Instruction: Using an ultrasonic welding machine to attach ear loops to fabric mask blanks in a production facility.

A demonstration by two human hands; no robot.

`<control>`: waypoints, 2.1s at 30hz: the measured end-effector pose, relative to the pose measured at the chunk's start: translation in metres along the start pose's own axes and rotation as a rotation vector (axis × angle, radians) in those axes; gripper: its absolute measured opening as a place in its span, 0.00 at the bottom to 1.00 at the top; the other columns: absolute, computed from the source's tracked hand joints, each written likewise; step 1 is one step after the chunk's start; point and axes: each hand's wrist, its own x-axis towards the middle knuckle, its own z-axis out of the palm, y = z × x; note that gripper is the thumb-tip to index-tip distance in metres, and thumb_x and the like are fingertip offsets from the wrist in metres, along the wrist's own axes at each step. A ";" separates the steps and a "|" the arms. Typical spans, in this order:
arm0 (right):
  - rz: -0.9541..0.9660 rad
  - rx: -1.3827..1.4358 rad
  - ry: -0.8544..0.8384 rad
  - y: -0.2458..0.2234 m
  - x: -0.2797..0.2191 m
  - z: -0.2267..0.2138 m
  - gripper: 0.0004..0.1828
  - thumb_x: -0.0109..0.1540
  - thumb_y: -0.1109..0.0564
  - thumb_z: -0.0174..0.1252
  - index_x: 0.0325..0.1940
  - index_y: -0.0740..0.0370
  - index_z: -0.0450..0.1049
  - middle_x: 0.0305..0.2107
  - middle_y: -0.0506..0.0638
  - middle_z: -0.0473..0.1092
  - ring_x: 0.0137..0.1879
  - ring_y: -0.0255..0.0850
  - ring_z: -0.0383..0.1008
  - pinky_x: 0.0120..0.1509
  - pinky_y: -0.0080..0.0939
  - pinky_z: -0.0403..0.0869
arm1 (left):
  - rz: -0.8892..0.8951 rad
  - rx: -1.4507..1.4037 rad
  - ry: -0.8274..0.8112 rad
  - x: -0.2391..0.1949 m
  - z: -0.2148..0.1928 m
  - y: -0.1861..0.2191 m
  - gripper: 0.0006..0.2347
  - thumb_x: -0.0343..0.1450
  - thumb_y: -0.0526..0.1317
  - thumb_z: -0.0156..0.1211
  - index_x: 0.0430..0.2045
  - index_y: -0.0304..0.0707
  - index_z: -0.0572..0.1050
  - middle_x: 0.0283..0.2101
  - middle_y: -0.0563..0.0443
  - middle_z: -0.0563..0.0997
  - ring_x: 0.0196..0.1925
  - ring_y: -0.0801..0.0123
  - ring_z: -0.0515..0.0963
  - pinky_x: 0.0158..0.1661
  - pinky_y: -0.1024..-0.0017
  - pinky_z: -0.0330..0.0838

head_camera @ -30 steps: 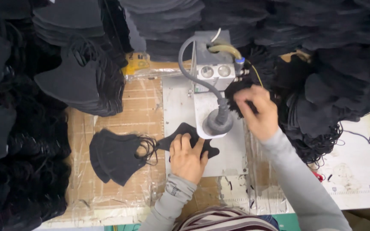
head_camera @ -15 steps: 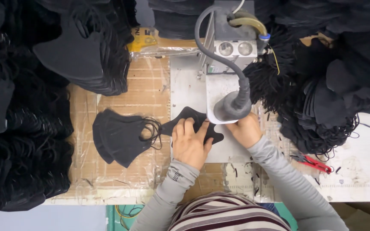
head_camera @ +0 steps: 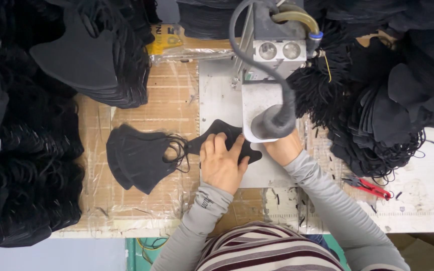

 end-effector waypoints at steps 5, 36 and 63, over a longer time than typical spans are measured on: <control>0.097 -0.028 -0.041 -0.011 -0.004 -0.024 0.11 0.56 0.61 0.65 0.42 0.63 0.79 0.38 0.59 0.77 0.46 0.58 0.76 0.51 0.52 0.73 | 0.005 -0.018 -0.026 0.004 -0.003 -0.001 0.25 0.60 0.45 0.72 0.54 0.45 0.78 0.54 0.37 0.70 0.60 0.40 0.66 0.59 0.49 0.60; -0.014 -0.127 -0.047 -0.014 0.010 -0.015 0.14 0.56 0.55 0.68 0.42 0.62 0.76 0.39 0.56 0.74 0.48 0.56 0.75 0.52 0.56 0.72 | -0.035 0.030 0.080 0.041 0.011 -0.015 0.27 0.59 0.46 0.75 0.54 0.44 0.78 0.53 0.39 0.70 0.60 0.42 0.66 0.59 0.49 0.60; 0.350 0.459 0.111 -0.035 -0.067 -0.136 0.07 0.66 0.69 0.60 0.48 0.69 0.77 0.42 0.51 0.74 0.46 0.33 0.73 0.51 0.29 0.69 | -0.192 -0.614 0.329 -0.040 -0.067 -0.036 0.17 0.76 0.25 0.52 0.59 0.39 0.75 0.59 0.39 0.80 0.61 0.51 0.81 0.61 0.67 0.72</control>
